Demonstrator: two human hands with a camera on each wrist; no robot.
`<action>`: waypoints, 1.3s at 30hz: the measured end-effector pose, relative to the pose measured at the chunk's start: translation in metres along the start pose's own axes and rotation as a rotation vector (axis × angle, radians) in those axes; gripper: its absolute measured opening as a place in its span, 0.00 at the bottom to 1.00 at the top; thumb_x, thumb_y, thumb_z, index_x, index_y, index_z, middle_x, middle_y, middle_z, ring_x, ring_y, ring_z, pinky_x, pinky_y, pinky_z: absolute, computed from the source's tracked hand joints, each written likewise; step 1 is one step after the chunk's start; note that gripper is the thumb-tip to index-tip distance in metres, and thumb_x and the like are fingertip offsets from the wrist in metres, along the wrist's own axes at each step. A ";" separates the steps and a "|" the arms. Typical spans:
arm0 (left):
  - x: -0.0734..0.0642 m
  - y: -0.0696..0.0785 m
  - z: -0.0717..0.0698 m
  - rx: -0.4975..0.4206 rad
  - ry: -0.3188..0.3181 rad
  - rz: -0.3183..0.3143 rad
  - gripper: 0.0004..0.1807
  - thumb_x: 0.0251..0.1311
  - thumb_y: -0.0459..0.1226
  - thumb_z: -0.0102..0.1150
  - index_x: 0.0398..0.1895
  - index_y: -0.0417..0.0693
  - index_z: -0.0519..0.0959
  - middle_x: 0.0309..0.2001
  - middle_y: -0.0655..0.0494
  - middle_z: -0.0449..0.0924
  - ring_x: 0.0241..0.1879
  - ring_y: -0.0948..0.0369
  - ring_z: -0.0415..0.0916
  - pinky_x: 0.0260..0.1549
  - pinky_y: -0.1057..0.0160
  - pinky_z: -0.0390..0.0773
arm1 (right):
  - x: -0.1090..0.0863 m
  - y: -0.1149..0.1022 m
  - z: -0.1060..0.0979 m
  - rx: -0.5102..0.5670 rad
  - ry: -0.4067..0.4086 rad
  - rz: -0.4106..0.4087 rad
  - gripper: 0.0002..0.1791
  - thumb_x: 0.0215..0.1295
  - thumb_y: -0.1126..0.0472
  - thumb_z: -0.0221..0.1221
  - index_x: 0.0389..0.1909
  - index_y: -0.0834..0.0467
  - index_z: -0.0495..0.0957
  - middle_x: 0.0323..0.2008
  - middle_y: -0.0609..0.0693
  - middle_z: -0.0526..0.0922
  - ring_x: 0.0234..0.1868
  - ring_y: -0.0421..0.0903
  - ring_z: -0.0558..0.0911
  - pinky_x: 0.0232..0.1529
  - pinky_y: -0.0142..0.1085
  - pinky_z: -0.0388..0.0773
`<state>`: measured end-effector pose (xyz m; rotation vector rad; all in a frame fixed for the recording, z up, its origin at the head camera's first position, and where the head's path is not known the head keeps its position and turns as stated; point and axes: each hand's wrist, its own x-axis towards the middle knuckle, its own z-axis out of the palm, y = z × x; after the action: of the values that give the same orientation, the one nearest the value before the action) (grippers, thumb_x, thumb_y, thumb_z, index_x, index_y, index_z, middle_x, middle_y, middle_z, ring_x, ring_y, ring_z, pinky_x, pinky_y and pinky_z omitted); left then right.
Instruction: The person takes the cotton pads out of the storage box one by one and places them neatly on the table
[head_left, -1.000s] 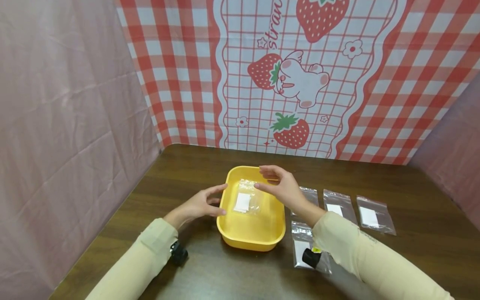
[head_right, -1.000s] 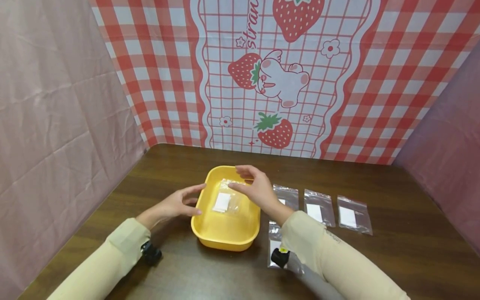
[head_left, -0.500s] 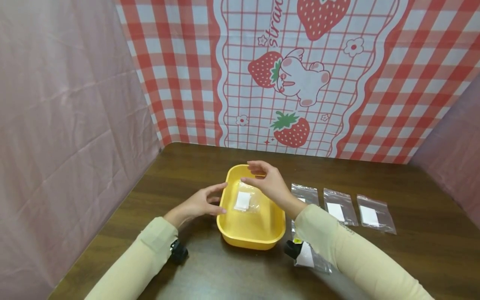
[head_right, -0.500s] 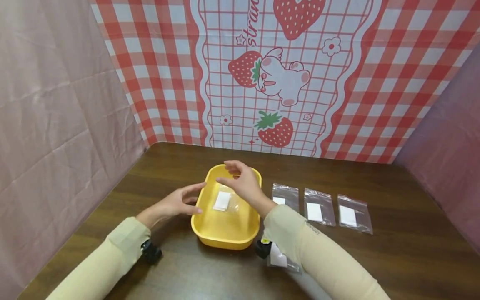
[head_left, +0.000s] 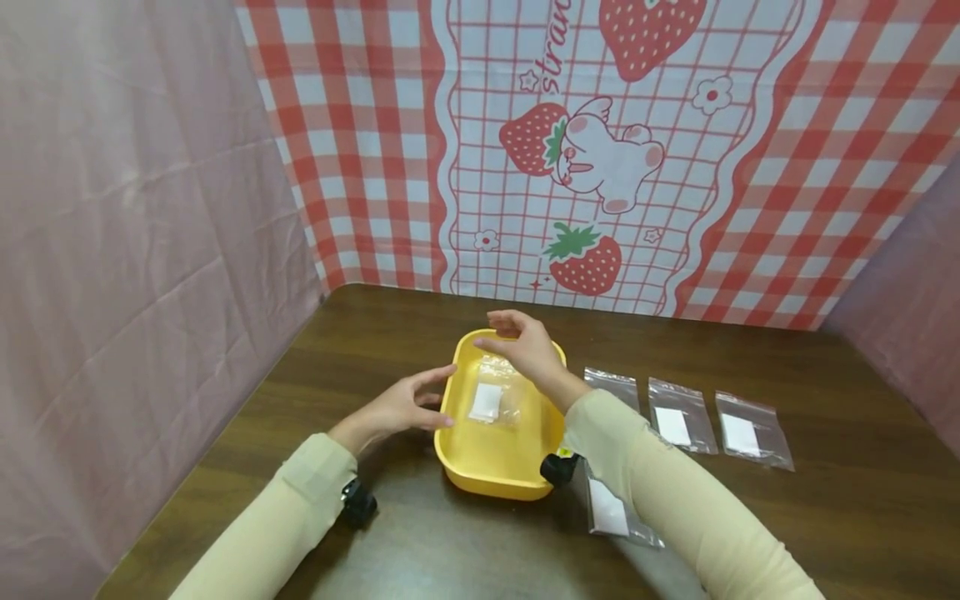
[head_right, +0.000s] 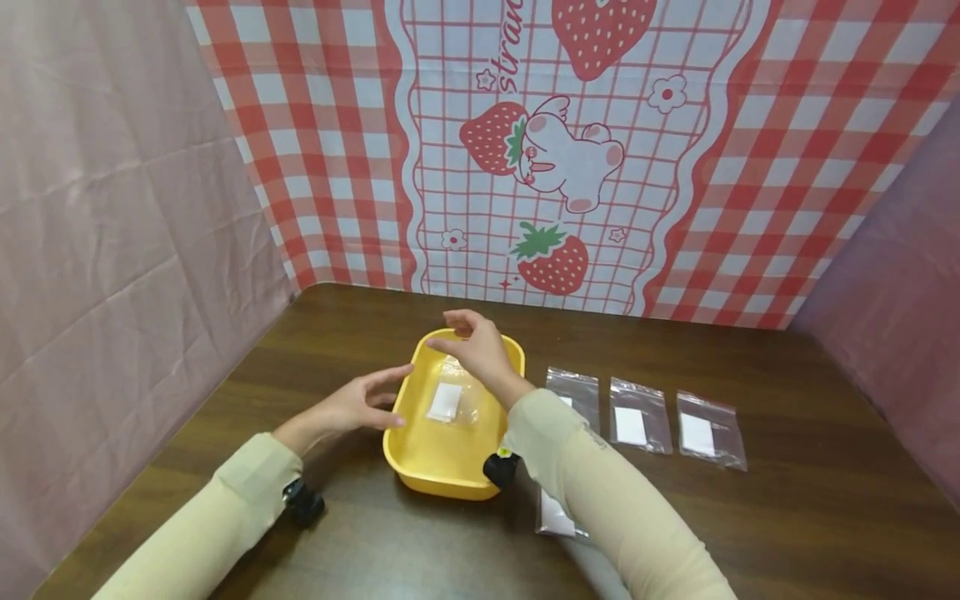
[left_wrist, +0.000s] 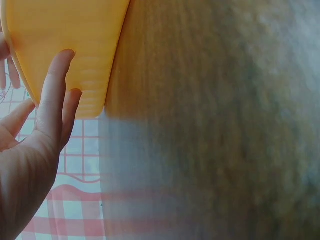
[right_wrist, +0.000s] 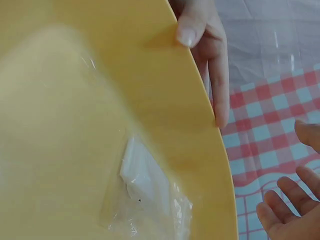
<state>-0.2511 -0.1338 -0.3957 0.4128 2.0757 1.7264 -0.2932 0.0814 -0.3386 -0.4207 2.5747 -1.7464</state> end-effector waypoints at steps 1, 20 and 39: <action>-0.001 0.000 0.000 -0.001 0.001 0.000 0.43 0.52 0.29 0.65 0.71 0.49 0.57 0.68 0.45 0.57 0.59 0.48 0.66 0.42 0.56 0.78 | 0.002 0.001 0.001 -0.001 -0.008 0.001 0.28 0.54 0.58 0.68 0.56 0.60 0.73 0.53 0.56 0.76 0.56 0.56 0.72 0.55 0.44 0.70; 0.001 -0.002 -0.001 0.006 -0.014 0.022 0.43 0.51 0.29 0.66 0.71 0.46 0.56 0.68 0.42 0.54 0.60 0.44 0.63 0.41 0.56 0.78 | 0.014 0.032 0.007 -0.301 -0.350 0.068 0.42 0.47 0.59 0.71 0.63 0.65 0.64 0.61 0.63 0.68 0.61 0.59 0.66 0.61 0.48 0.61; 0.000 -0.002 -0.001 -0.033 -0.017 0.031 0.45 0.50 0.28 0.67 0.71 0.45 0.55 0.69 0.44 0.54 0.60 0.45 0.63 0.42 0.56 0.78 | 0.010 0.043 -0.002 -0.484 -0.682 0.094 0.41 0.43 0.66 0.72 0.61 0.65 0.66 0.52 0.57 0.74 0.36 0.45 0.75 0.40 0.33 0.75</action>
<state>-0.2514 -0.1350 -0.3972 0.4502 2.0366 1.7665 -0.3126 0.0956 -0.3753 -0.7271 2.3891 -0.7307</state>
